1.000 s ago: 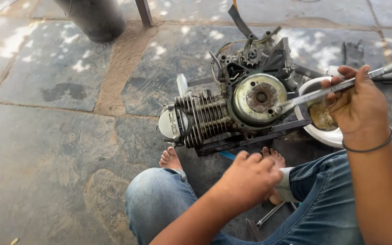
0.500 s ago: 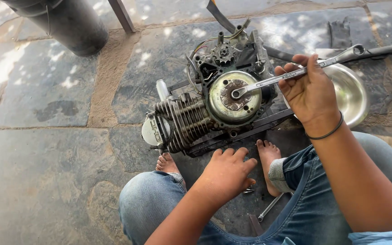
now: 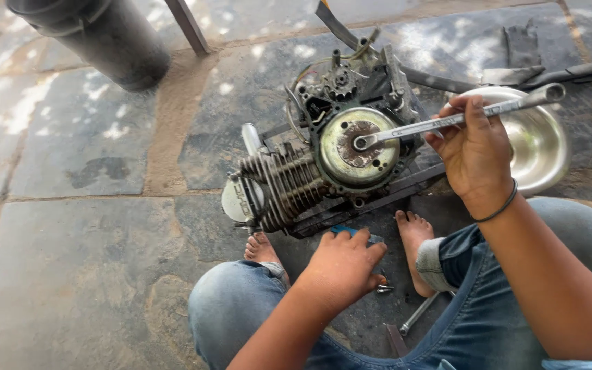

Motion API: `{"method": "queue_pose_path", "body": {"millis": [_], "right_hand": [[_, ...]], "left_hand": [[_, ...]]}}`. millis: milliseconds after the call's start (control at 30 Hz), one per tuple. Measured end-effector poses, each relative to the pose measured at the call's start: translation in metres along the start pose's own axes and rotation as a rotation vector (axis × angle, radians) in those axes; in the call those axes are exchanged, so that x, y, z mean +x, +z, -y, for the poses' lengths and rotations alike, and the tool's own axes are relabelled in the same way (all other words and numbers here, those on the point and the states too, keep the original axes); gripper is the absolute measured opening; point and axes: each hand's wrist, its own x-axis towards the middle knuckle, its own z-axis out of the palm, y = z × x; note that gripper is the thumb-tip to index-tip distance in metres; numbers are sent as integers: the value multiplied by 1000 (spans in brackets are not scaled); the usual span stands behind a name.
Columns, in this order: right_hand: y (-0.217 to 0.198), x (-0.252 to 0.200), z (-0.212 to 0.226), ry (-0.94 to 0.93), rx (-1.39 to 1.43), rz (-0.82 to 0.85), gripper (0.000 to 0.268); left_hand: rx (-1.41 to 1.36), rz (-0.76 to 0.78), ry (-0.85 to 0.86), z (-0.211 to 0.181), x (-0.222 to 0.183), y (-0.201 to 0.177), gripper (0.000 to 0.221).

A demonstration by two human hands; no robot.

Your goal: Repairing and assembling parts of a motorcycle engine using hand tools.

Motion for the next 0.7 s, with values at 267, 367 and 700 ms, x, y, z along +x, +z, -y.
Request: {"method": "queue_pose_path", "body": {"millis": [267, 367, 700], "right_hand": [[-25, 1, -11, -38, -465, -97, 35], [-6, -6, -16, -90, -772, -6, 45], [11, -18, -29, -143, -640, 60, 31]], "left_hand": [[50, 37, 9, 10, -2, 25, 58], [70, -10, -12, 21, 13, 46, 59], [42, 87, 9, 20, 14, 50, 64]]}}
